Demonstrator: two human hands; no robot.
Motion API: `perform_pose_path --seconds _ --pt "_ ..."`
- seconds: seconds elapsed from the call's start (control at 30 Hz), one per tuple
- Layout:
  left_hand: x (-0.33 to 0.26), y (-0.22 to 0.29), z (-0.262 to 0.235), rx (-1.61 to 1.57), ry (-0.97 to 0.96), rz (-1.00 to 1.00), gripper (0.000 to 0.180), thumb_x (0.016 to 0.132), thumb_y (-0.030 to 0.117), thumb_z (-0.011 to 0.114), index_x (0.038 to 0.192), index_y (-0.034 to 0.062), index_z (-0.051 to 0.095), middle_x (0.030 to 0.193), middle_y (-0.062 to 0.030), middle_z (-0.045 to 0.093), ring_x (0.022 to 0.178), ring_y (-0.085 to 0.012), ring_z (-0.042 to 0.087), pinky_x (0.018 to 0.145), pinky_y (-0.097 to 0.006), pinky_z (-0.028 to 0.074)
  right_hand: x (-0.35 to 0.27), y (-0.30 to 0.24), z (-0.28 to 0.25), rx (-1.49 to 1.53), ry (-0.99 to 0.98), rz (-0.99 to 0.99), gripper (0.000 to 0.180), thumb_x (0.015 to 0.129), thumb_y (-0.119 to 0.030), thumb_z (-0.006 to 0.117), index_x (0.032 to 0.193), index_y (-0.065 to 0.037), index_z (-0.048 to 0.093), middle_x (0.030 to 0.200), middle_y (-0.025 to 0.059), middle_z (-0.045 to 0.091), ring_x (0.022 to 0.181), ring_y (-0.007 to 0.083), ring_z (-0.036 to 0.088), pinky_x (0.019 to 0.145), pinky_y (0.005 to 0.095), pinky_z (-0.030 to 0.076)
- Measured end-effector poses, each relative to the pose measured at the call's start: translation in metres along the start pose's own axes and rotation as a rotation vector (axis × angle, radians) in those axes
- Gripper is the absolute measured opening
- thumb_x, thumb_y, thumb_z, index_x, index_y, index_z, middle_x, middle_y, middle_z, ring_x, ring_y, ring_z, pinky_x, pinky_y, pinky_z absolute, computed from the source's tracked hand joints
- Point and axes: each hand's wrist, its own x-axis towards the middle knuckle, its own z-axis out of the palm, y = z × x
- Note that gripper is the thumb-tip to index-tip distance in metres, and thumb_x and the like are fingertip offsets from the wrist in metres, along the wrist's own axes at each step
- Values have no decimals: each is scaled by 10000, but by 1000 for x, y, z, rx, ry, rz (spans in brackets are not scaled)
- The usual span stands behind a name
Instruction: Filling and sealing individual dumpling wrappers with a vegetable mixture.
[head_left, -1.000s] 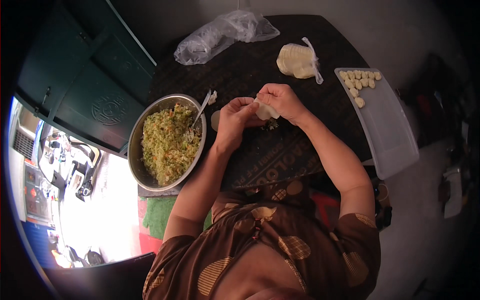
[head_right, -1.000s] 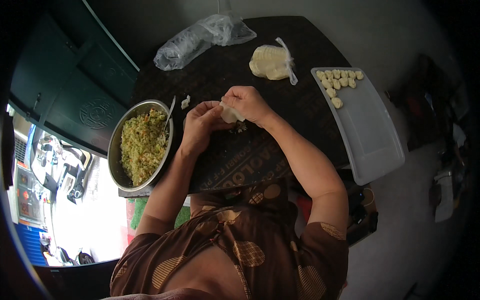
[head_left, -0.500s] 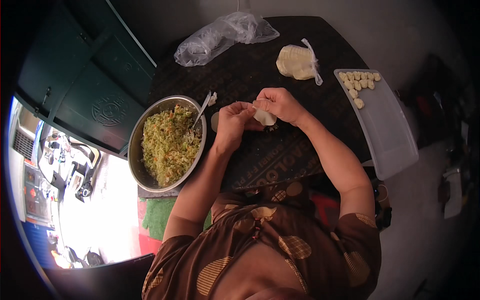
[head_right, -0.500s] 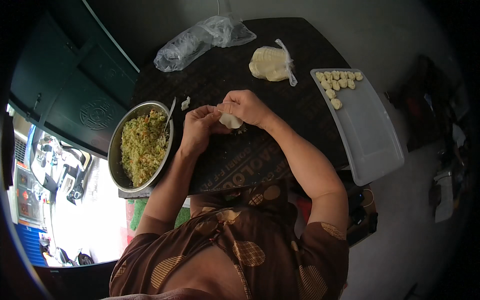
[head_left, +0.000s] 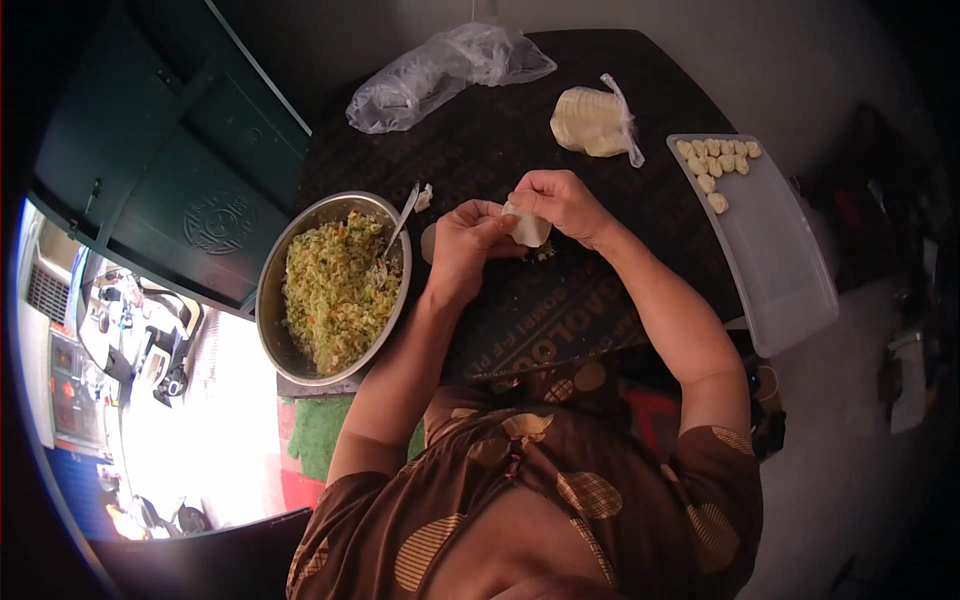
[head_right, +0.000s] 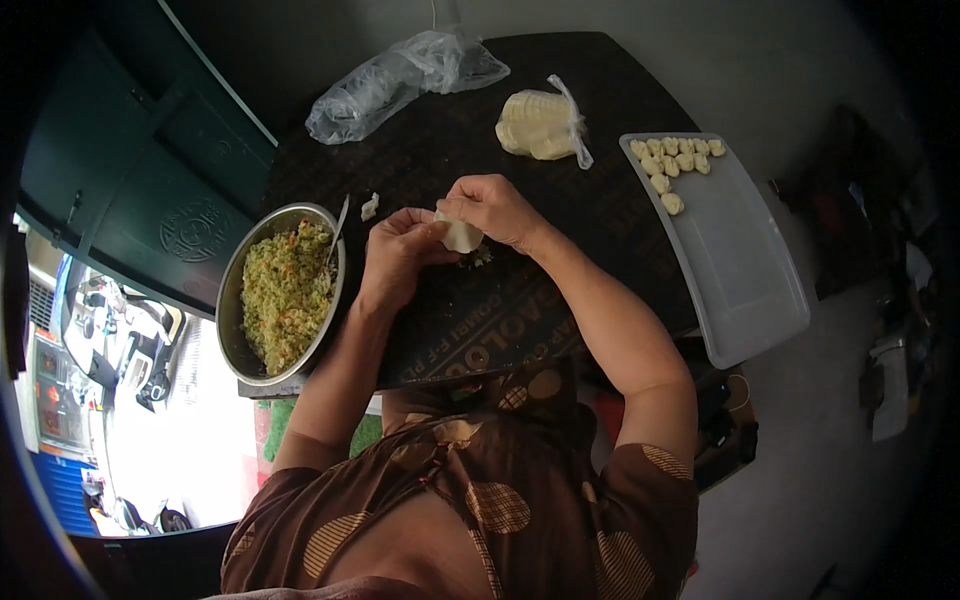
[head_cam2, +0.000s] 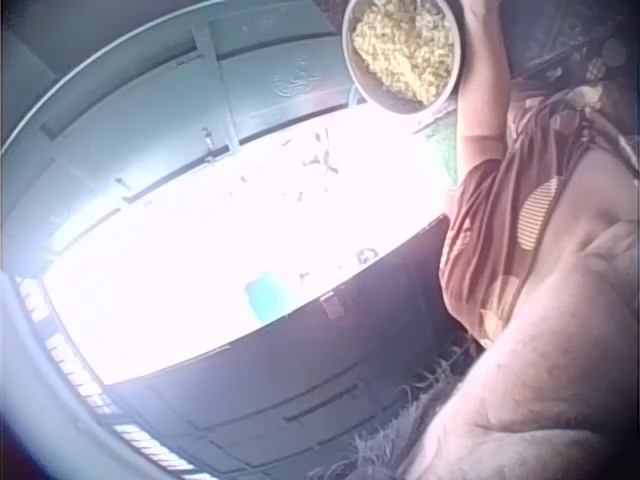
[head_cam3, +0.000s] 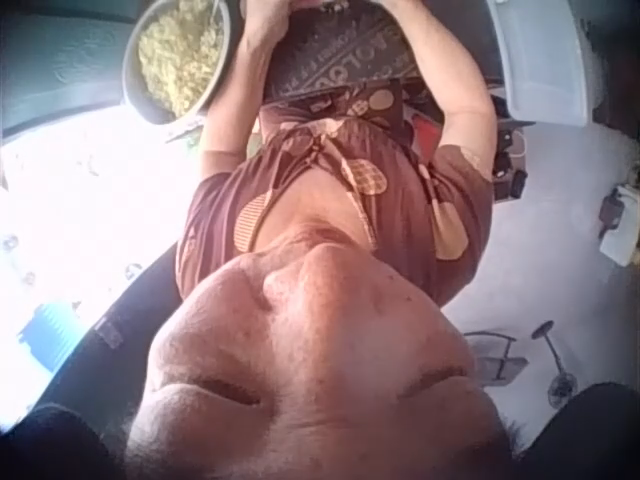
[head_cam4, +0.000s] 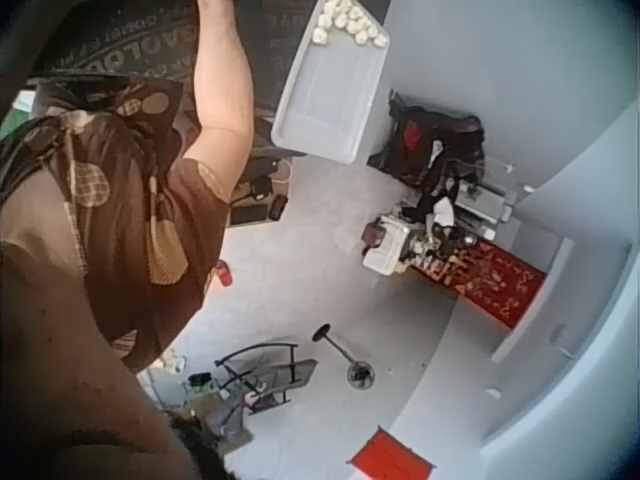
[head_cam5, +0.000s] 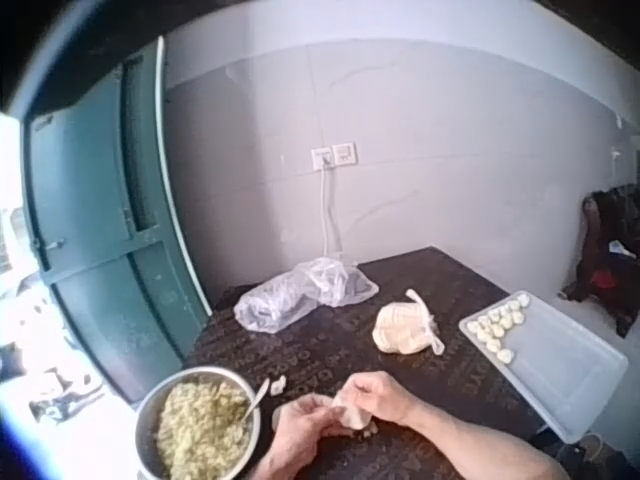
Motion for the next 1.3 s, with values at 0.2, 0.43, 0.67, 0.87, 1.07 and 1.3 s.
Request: perform_pose_path --seconds 0.2,0.43,0.67,0.87,1.07,1.3 --pt "2 -4 -4 4 -73 -1 139 844 61 626 897 -55 568 830 -142 645 707 -198 657 624 -311 585 1 5 4 -53 28 -85 146 888 -149 614 799 -36 633 703 -40 590 653 27 506 568 207 414" --pt "1 2 1 -136 -56 -118 177 844 83 636 913 -61 560 850 -149 646 715 -195 660 628 -302 582 2 10 3 -80 85 -92 169 900 -167 607 801 -32 629 708 -39 583 662 29 505 576 205 412" --pt "5 -14 -7 -87 64 -37 165 821 104 678 887 -13 581 844 -96 640 709 -159 640 630 -282 564 1 2 2 7 73 -55 191 910 -180 593 798 -28 621 696 -41 559 644 33 483 569 205 400" --pt "3 -8 -6 -96 91 108 167 831 111 670 905 -18 594 843 -85 639 715 -156 636 637 -284 564 0 -3 -6 23 -88 11 178 906 -172 593 810 -26 622 691 -44 545 643 21 471 550 202 378" --pt "1 0 -3 -119 -10 18 185 851 84 625 962 -53 570 880 -123 641 748 -190 653 672 -311 581 1 5 0 -5 -24 -24 140 893 -139 609 826 -16 621 709 -46 553 662 20 474 568 197 389" --pt "2 -2 -4 -119 18 30 198 855 7 517 1020 -102 522 951 -168 619 799 -237 655 718 -334 580 2 8 -6 -51 36 -38 139 888 -135 615 831 -8 621 728 -37 569 683 29 494 592 201 410"
